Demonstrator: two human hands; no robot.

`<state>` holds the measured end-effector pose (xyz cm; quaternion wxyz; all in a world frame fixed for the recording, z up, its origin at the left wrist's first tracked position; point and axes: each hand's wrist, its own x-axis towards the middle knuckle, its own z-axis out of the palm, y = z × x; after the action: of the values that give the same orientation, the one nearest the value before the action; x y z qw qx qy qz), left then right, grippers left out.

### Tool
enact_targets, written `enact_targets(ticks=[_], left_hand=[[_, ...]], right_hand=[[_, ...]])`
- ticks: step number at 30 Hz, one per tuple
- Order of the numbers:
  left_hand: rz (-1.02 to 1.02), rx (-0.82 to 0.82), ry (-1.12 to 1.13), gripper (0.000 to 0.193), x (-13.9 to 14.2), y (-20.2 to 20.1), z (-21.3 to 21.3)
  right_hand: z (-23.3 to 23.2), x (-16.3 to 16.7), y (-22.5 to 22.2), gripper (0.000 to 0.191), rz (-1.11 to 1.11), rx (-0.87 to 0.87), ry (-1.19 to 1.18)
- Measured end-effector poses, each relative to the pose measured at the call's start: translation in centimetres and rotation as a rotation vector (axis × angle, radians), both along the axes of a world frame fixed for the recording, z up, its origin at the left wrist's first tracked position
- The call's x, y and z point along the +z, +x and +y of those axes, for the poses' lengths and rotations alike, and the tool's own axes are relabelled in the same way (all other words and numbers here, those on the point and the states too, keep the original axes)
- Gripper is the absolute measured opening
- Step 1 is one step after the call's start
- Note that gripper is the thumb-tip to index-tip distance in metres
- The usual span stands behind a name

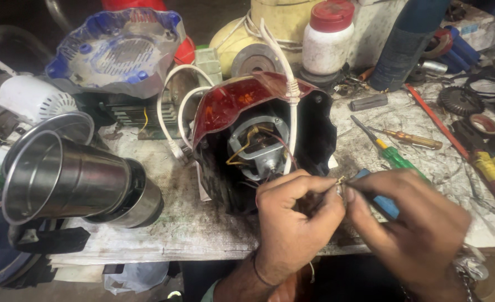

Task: The person sits at a cluttered workbench repairing a small motor assembly in a red housing. They hold the motor's wires and twist the exposed wire ends together by hand, working on the connections one after another while the motor stays on the bench.

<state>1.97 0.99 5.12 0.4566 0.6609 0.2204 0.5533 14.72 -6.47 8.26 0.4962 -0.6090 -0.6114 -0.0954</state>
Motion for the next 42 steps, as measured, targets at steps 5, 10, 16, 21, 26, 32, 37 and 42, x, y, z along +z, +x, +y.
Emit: enact_targets(ticks=[5,10,16,21,26,32,37,42], left_hand=[[-0.006,-0.004,-0.001,0.007,0.19,-0.05,0.03],[0.011,0.007,0.023,0.008,0.16,-0.13,0.07],[0.023,0.004,0.016,0.008,0.06,-0.1,0.13],[0.0,-0.022,0.01,0.007,0.03,-0.02,0.07],[0.003,-0.055,-0.021,0.009,0.21,-0.1,0.05],[0.019,-0.167,-0.089,0.016,0.68,-0.81,0.31],[0.018,-0.166,-0.124,0.015,0.65,-0.73,0.43],[-0.002,-0.228,-0.27,0.015,0.35,-0.54,0.64]], right_hand=[[0.11,0.05,-0.01,0.017,-0.037,-0.02,0.023],[0.14,0.06,0.01,0.017,-0.029,0.011,0.028],[0.12,0.2,0.11,0.018,-0.04,0.031,0.022],[0.01,0.34,0.16,0.017,-0.048,0.059,0.016],[0.07,0.45,0.0,0.018,-0.039,-0.006,0.039],[0.16,0.5,-0.08,0.02,-0.016,-0.011,0.053],[0.07,0.23,-0.01,0.022,-0.061,-0.06,0.057],[-0.42,0.02,-0.44,0.025,-0.079,-0.119,0.08]])
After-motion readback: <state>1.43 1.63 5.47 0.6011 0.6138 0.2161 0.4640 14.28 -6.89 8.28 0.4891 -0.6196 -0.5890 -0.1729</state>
